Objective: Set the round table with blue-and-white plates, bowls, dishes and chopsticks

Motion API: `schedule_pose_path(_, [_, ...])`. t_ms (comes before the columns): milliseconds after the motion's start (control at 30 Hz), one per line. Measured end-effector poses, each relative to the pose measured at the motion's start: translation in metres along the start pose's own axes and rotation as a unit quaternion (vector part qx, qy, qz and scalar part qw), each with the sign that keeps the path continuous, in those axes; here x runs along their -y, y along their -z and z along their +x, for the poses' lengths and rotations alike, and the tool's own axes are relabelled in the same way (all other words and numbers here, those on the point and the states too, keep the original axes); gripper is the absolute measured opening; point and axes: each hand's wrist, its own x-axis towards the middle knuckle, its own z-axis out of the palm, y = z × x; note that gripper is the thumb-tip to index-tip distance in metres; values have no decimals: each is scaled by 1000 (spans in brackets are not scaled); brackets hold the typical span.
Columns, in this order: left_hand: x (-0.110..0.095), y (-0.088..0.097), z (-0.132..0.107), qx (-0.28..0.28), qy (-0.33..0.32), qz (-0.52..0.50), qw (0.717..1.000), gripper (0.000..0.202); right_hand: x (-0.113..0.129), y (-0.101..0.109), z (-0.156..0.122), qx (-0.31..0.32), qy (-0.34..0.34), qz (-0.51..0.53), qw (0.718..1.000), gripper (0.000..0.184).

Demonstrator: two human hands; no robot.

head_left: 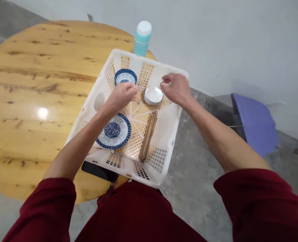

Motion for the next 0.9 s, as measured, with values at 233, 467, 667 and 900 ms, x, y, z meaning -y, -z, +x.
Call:
schedule_pose_path(233, [-30, 111, -154, -211, -294, 153, 920, 26, -5, 63, -151, -274, -62, 88, 956, 50])
schedule_pose_path(467, [105, 180, -255, -311, -64, 142, 938, 35, -32, -43, -357, -283, -451, 207, 821, 38])
schedule_pose_path(667, [181, 158, -296, -197, 64, 67, 976, 36, 43, -150, -473, -169, -511, 380, 753, 40])
schedule_pose_path(900, [166, 123, -292, -92, 17, 57, 994, 41, 83, -162, -449, -8, -414, 467, 781, 49])
